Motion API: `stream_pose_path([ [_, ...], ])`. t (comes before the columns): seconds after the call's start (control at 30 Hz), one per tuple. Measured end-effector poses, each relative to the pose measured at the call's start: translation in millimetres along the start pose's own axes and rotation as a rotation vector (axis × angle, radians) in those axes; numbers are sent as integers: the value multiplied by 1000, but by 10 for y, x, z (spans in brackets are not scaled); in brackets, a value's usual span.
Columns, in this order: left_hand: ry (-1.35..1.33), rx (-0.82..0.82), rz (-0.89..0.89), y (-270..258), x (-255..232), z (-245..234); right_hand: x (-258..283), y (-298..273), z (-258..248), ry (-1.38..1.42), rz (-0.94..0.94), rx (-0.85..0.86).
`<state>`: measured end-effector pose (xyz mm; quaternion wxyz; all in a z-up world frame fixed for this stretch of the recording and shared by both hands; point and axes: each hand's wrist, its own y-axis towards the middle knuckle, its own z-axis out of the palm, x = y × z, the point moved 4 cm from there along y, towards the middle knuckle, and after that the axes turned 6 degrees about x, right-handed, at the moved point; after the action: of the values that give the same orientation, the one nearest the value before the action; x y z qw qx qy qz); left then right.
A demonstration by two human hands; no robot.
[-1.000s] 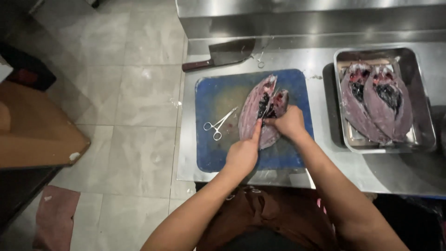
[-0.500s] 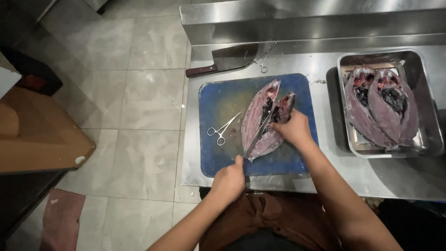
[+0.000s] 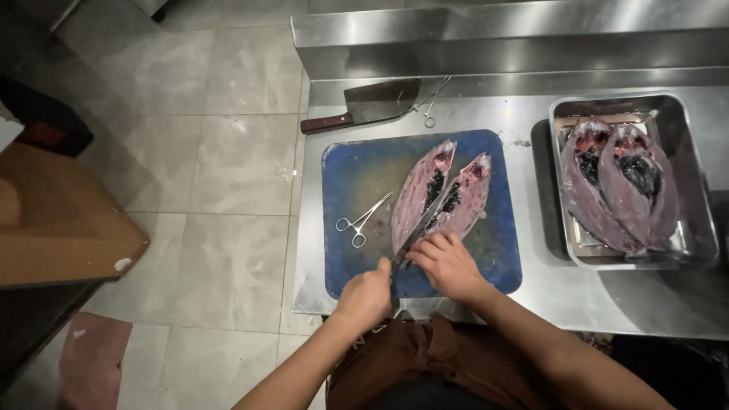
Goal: Cleaning and deboning a fish on a cutting board using a knife and scissors in a commercial kitchen.
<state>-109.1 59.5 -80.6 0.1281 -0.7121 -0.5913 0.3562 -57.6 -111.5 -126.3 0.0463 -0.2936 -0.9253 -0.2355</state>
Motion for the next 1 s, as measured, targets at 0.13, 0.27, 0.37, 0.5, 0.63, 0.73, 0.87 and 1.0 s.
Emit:
stream_pose_path([
  [0.13,272,-325,-13,258,113,468,3,10,-74,61,-56,116],
  [0.27,37,-212,-68,277,-58,406,30,-114,15,138,-5,21],
  [0.37,58,-378,-33,405,-255,279,-88,-175,80,140,8,-44],
  [0.5,91,-408,-33,381,-185,393,-53,-123,-14,98,-4,-102],
  [0.63,158,-343,-53,-245,-169,302,-68,-129,-9,175,-2,-167],
  [0.73,105,-349,-85,107,-235,337,-43,-82,-92,149,13,-128],
  [0.87,66,-365,-10,339,-279,278,12,-129,-74,152,24,-127],
  [1.0,226,-360,-69,-297,-159,333,20,-104,-54,127,64,-117],
])
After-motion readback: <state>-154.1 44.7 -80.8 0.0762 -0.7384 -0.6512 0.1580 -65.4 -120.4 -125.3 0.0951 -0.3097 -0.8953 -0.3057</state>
